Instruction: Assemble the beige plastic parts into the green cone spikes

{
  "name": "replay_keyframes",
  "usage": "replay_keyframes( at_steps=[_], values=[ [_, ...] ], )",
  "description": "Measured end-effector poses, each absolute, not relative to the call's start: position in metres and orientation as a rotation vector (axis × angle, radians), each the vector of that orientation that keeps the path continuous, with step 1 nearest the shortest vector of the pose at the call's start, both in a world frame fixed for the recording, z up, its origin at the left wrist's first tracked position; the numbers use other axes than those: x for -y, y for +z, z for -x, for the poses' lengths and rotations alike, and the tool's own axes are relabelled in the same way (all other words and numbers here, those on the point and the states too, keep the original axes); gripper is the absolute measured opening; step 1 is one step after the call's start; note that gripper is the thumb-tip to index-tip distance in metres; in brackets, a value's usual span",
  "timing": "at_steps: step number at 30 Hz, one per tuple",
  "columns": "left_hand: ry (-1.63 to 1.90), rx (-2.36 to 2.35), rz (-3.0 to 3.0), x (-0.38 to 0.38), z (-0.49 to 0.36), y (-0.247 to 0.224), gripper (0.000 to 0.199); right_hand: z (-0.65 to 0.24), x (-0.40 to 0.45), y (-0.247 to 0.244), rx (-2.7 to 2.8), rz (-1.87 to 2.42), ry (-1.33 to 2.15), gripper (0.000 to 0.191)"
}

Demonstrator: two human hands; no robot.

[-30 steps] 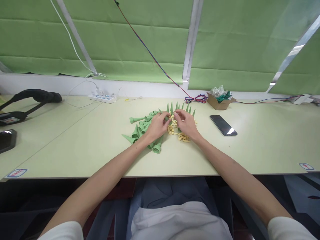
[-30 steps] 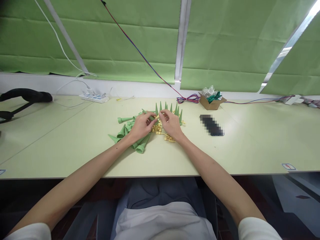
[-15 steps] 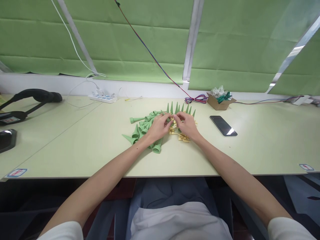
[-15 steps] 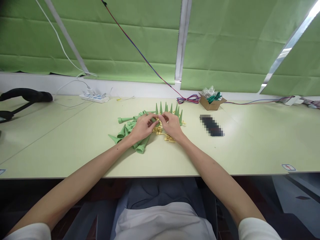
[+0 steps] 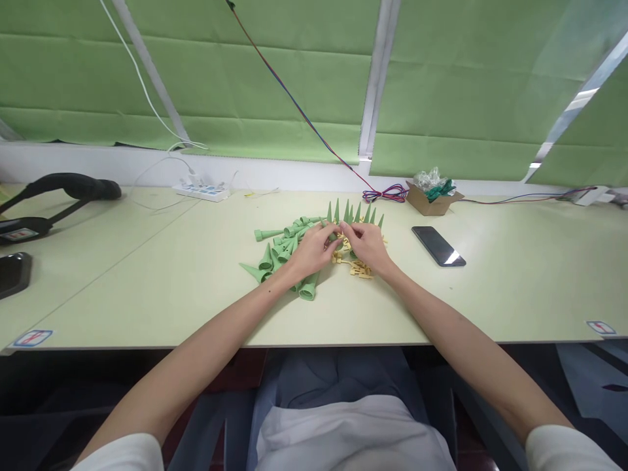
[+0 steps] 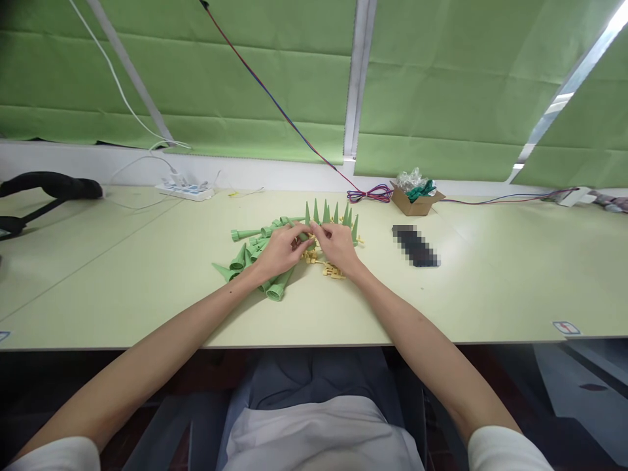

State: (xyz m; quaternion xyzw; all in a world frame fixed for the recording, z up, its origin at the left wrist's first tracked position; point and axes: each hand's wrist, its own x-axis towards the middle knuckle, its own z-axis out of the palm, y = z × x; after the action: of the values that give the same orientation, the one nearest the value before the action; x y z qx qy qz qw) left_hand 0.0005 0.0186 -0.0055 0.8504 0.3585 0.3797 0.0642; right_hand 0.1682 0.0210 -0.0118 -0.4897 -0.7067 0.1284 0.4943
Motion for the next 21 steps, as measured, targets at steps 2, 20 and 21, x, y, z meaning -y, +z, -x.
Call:
replay_keyframes(
  at_steps=[2,20,21],
  values=[
    [1.148,-1.089,-2.567,-0.0192,-0.0004,-0.0057,0.015,-0.1679,-0.0212,-0.0118,1.709,1.202,0.294,0.059],
    [1.185,-1.221,-2.534,-0.0225,0.0021,-0.006,0.014,-0.1688,-0.0181,-0.0093,1.838,1.029,0.413,0.017],
    [1.182,-1.22,-2.535,-0.0223,0.0021,-0.0061,0.014,-0.1688,-0.018,-0.0093,1.839,1.036,0.411,0.018]
  ],
)
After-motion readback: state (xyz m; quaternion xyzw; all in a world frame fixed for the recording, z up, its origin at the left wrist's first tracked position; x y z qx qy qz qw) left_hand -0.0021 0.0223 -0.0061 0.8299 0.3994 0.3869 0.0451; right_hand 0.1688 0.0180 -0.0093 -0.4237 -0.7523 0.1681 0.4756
